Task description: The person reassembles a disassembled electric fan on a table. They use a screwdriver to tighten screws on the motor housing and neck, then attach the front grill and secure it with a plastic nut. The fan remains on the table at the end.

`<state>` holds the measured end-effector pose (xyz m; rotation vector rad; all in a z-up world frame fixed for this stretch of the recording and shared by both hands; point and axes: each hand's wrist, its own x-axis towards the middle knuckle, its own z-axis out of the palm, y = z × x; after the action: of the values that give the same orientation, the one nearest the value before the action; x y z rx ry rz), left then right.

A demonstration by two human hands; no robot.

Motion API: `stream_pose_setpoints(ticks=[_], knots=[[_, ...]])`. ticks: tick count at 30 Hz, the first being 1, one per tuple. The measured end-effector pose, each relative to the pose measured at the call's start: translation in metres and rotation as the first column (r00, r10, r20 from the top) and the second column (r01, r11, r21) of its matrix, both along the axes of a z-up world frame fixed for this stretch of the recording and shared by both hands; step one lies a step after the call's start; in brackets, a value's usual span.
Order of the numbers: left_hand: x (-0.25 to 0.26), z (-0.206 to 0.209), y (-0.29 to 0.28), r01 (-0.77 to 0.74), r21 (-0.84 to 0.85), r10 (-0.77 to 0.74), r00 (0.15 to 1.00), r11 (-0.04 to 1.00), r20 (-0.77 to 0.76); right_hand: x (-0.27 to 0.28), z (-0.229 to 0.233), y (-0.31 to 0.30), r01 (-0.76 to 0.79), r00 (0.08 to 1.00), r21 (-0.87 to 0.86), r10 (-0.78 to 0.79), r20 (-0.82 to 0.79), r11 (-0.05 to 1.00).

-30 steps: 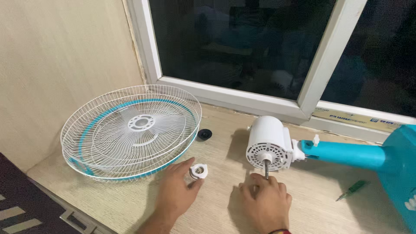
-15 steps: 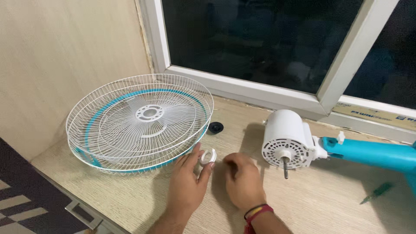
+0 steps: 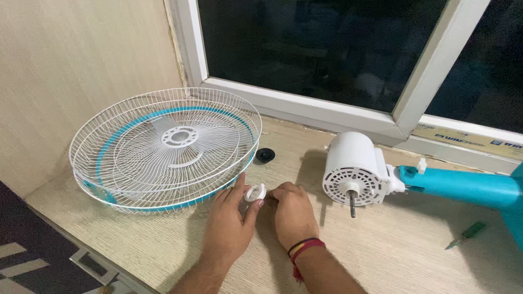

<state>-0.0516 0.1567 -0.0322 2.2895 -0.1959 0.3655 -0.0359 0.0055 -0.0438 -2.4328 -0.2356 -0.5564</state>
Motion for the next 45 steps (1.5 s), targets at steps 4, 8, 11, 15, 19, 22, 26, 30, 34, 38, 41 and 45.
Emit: stream_pose_setpoints(ticks=[4, 8, 11, 15, 19, 22, 26, 30, 34, 38, 41, 45], knots=[[-0.004, 0.009, -0.003, 0.022, 0.058, -0.02, 0.999, 0.998, -0.035, -0.007, 0.0, -0.007, 0.094, 0.995, 0.043, -0.095, 0.021, 0.995], [-0.004, 0.014, -0.006, 0.035, 0.153, -0.008, 0.985, 0.988, -0.173, -0.024, 0.002, -0.031, 0.119, 0.993, 0.066, -0.117, -0.029, 0.991], [-0.004, 0.012, -0.008, 0.045, 0.189, -0.019, 0.99, 0.981, -0.141, -0.043, 0.006, -0.056, 0.125, 0.991, 0.062, -0.122, -0.052, 0.99], [-0.004, 0.007, -0.009, 0.048, 0.238, -0.06, 0.997, 0.97, 0.046, -0.063, 0.012, -0.082, 0.129, 0.987, 0.034, -0.125, -0.102, 0.991], [-0.005, 0.006, -0.01, 0.056, 0.317, -0.086, 0.993, 0.947, 0.084, -0.079, 0.016, -0.102, 0.111, 0.992, 0.018, -0.11, -0.065, 0.994], [-0.008, 0.006, -0.012, 0.034, 0.405, -0.134, 0.966, 0.914, 0.219, -0.088, 0.018, -0.119, 0.256, 0.94, 0.051, -0.236, -0.246, 0.965], [-0.015, 0.005, -0.023, 0.001, 0.527, -0.179, 0.941, 0.85, 0.286, -0.097, 0.017, -0.142, 0.302, 0.942, -0.116, -0.315, -0.117, 0.946], [-0.017, 0.005, -0.056, 0.079, 0.532, -0.293, 0.897, 0.843, 0.332, -0.101, 0.016, -0.16, 0.381, 0.92, -0.085, -0.387, -0.069, 0.921], [-0.021, 0.007, -0.104, 0.264, 0.467, -0.415, 0.872, 0.844, 0.259, -0.104, 0.014, -0.163, 0.376, 0.925, 0.005, -0.375, -0.061, 0.926], [-0.015, 0.012, -0.144, 0.294, 0.342, -0.408, 0.849, 0.892, 0.334, -0.103, 0.016, -0.164, 0.352, 0.934, 0.026, -0.349, -0.072, 0.936], [-0.008, 0.015, -0.159, 0.269, 0.239, -0.328, 0.909, 0.933, 0.258, -0.101, 0.018, -0.164, 0.368, 0.924, 0.033, -0.361, -0.124, 0.929], [0.006, 0.014, -0.168, 0.199, 0.275, -0.258, 0.946, 0.941, 0.198, -0.1, 0.013, -0.166, 0.352, 0.935, 0.086, -0.347, -0.075, 0.932]])
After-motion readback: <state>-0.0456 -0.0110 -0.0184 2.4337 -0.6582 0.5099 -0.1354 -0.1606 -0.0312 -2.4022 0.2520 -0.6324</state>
